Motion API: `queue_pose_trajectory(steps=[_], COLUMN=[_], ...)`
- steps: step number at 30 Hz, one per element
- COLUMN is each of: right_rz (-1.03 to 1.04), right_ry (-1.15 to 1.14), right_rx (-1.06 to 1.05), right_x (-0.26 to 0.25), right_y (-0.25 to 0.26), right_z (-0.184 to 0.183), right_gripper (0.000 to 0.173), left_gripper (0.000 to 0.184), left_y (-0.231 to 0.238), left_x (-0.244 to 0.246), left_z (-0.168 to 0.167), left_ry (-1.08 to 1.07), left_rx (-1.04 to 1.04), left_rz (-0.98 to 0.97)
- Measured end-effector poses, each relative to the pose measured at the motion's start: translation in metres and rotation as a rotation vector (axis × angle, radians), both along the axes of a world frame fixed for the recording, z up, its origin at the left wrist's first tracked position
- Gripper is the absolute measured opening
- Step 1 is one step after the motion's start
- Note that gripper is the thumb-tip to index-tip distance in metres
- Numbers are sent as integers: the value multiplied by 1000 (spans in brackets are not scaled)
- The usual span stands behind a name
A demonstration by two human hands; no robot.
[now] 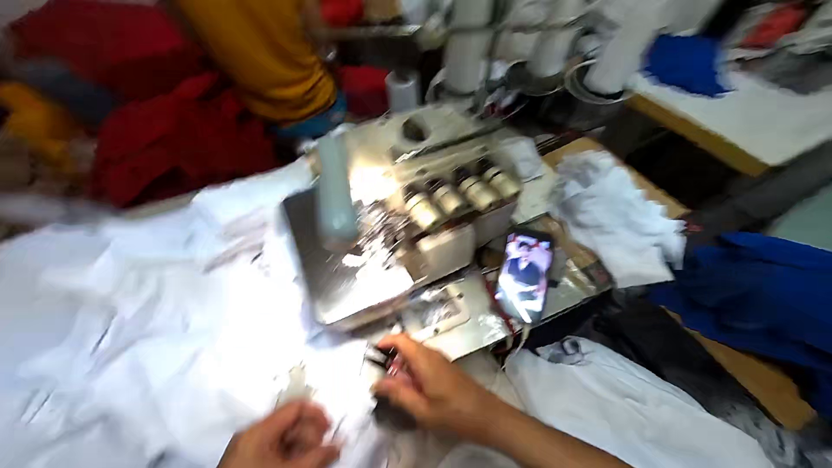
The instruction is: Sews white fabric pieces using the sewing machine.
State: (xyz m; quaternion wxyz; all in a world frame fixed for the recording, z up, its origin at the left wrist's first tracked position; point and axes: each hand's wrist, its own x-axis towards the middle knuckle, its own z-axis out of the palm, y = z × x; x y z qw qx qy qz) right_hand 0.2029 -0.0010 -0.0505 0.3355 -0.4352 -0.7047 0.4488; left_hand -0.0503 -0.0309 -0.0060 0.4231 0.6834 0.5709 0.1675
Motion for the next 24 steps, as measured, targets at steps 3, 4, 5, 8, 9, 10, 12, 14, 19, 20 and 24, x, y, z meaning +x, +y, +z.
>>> queue_pose_trajectory(steps=[3,4,5,8,9,10,12,14,19,20,24], right_rz=[-23,-23,-12,45,63,78,84,75,68,69,58], right_ry=[-203,-216,-224,-231,-226,-226,-244,-288,-402,-418,-463], right_rx=[238,303,337,375,383,390,432,489,548,555,591], right_x=[-5,-5,-5,-4,-4,-5,-9,-12,-17,-18,-16], right_y=[-9,-12,-15,-22,-24,-25,-25,-25,-24,-24,-23], right_z=[-9,-10,-9,-1,4,9,18,23,20,19,22], right_gripper=[28,26,25,27,27,27,27,27,26,26,26], left_gripper=[25,23,21,19,20,21,22,21,22,22,23], left_y=[15,18,19,18,18,17,14,10,7,6,8], left_x=[7,9,12,16,16,16,16,16,12,12,16], left_z=[-12,-10,-8,-4,-2,2,10,14,7,6,5], left_ry=[-65,-106,-146,-251,-265,-272,-259,-233,-223,-229,-237], left_rx=[-172,-222,-255,-283,-272,-252,-182,-119,-137,-143,-145], left_rz=[150,170,178,173,171,174,179,196,214,219,223])
